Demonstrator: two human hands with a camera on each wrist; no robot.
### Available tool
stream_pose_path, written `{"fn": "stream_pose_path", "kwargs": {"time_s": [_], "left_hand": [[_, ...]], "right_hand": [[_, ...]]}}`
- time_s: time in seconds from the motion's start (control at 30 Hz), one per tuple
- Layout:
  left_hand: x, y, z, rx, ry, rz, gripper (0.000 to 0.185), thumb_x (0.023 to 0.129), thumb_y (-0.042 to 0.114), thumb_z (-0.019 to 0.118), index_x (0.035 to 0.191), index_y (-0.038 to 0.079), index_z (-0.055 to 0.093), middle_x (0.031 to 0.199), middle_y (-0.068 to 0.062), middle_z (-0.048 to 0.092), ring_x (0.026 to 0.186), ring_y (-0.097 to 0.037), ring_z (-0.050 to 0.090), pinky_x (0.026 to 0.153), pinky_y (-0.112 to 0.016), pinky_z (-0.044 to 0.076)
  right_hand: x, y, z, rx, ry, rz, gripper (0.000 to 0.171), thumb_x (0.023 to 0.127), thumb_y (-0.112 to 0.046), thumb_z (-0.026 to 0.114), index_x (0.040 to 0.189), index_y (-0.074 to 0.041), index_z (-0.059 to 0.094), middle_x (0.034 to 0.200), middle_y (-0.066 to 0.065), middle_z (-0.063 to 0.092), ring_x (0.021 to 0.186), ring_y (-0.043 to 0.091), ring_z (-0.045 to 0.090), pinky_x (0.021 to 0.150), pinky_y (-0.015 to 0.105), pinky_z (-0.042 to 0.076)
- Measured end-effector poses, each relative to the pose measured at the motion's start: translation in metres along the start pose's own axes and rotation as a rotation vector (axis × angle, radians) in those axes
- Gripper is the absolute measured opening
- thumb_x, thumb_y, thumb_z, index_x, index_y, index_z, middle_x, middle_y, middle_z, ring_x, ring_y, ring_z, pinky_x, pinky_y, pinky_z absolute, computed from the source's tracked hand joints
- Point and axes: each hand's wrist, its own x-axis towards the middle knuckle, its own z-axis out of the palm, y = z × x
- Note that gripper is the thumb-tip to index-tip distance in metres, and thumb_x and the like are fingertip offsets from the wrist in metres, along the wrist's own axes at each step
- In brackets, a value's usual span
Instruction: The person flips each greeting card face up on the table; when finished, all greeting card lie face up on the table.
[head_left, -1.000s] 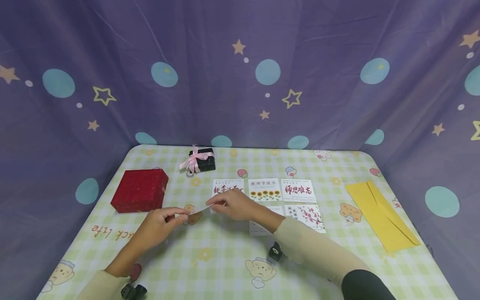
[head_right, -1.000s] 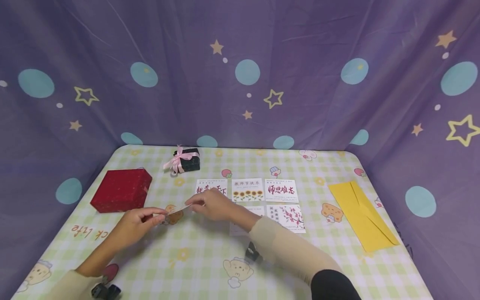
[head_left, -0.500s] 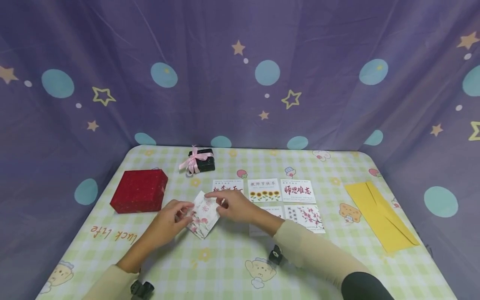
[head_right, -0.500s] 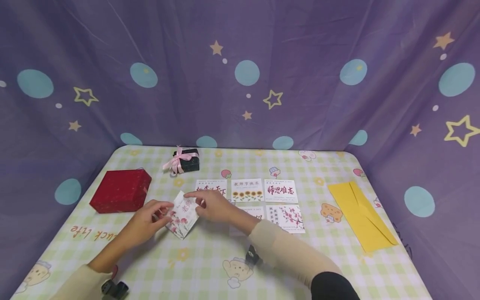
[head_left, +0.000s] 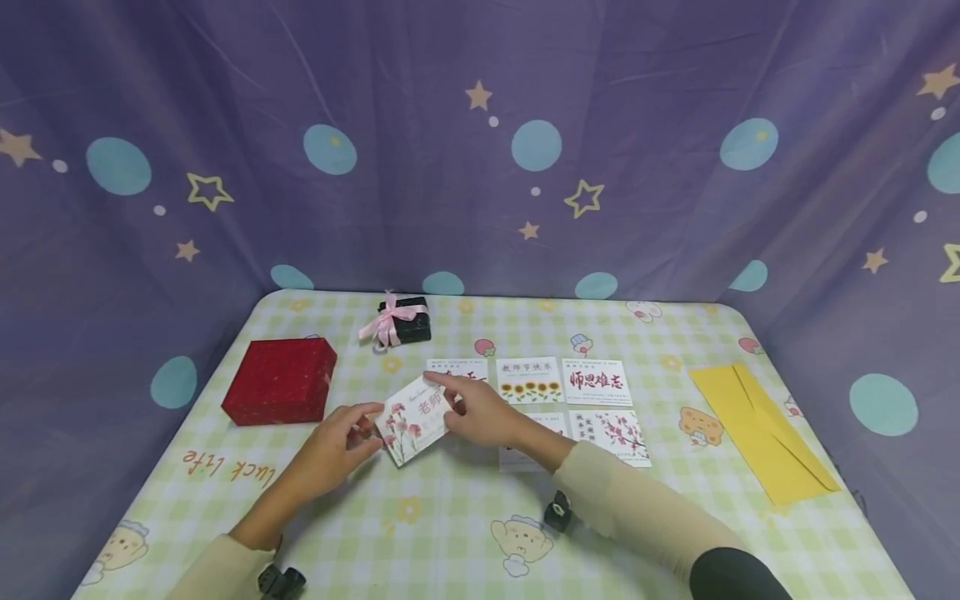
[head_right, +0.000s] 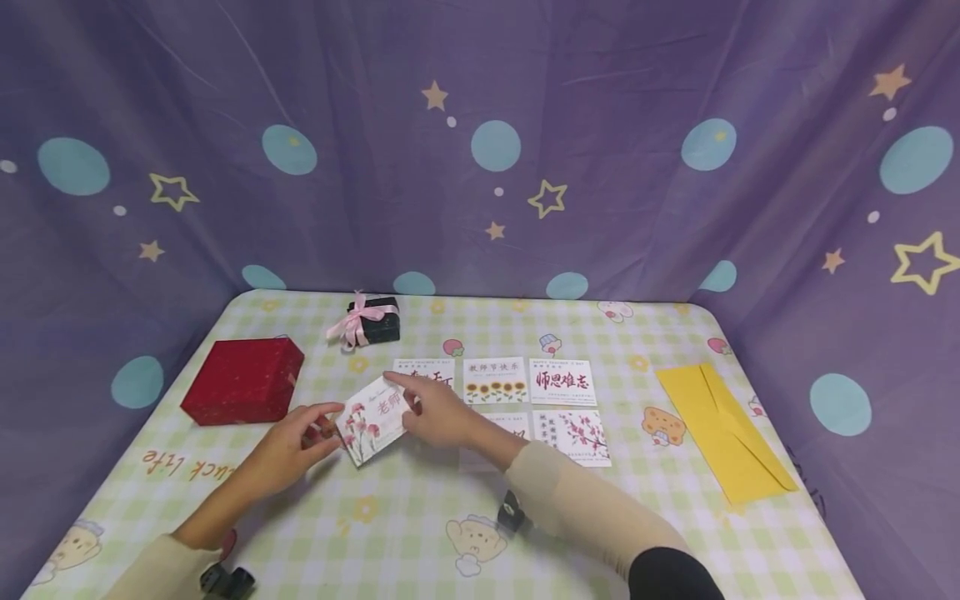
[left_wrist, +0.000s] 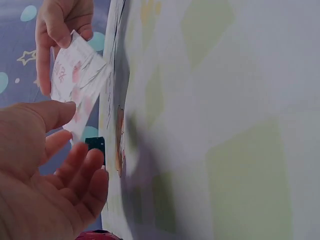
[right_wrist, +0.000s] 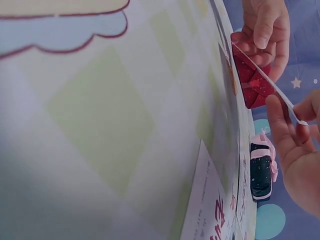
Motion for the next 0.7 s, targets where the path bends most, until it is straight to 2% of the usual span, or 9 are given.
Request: {"fn": "stream_pose_path", "kwargs": {"time_s": [0.1,0.23,0.33,0.43,0.57,0.7], "left_hand": [[0.000,0.000,0.000,-0.044,-0.030,-0.005,0.054,0.092,0.017,0.074,0.142,0.010,0.055,0.107,-0.005,0.069,0.092,-0.014,0.063,0.079,-0.031,0.054],[0.002,0.000,0.002,-0.102,-0.038,0.023,0.058,0.092,0.015,0.075,0.145,0.006,0.053,0.110,-0.005,0.072,0.091,-0.011,0.065,0.078,-0.026,0.055],[0.003,0.002,0.003,-0.121,-0.018,0.049,0.062,0.089,0.011,0.077,0.146,0.003,0.051,0.110,-0.005,0.072,0.090,-0.008,0.065,0.079,-0.024,0.055],[0.004,0.003,0.003,-0.119,0.009,0.043,0.066,0.087,0.010,0.079,0.147,0.002,0.050,0.109,-0.004,0.069,0.088,-0.007,0.063,0.077,-0.022,0.055],[0.006,0.006,0.001,-0.121,0.032,0.029,0.073,0.085,0.009,0.081,0.149,0.003,0.047,0.106,-0.004,0.067,0.085,-0.006,0.061,0.073,-0.020,0.053],[0.009,0.009,-0.001,-0.135,0.016,0.053,0.077,0.084,0.007,0.081,0.152,0.001,0.044,0.104,-0.004,0.065,0.083,-0.005,0.059,0.071,-0.020,0.052]], "right_hand": [[-0.001,0.001,0.000,0.121,0.036,0.038,0.073,0.090,0.002,0.055,0.158,-0.017,0.038,0.095,0.006,0.054,0.059,0.003,0.054,0.056,0.020,0.051],[-0.001,0.002,0.000,0.293,0.075,0.079,0.073,0.091,0.006,0.054,0.159,-0.016,0.036,0.099,0.008,0.053,0.074,0.009,0.068,0.067,0.032,0.062],[-0.001,0.002,0.000,0.334,0.082,0.095,0.075,0.091,0.007,0.055,0.159,-0.014,0.035,0.099,0.008,0.052,0.079,0.010,0.069,0.072,0.032,0.062],[-0.001,0.003,-0.003,0.273,0.066,0.098,0.077,0.090,0.004,0.060,0.160,-0.012,0.032,0.096,0.006,0.052,0.074,0.007,0.064,0.069,0.026,0.060],[-0.002,0.006,-0.006,0.129,0.040,0.094,0.082,0.089,-0.005,0.069,0.161,-0.011,0.030,0.091,0.001,0.055,0.069,0.005,0.054,0.065,0.019,0.051],[-0.005,0.010,-0.008,0.036,0.012,0.092,0.086,0.088,-0.010,0.074,0.161,-0.011,0.029,0.088,-0.002,0.057,0.073,0.005,0.055,0.068,0.019,0.049]]}}
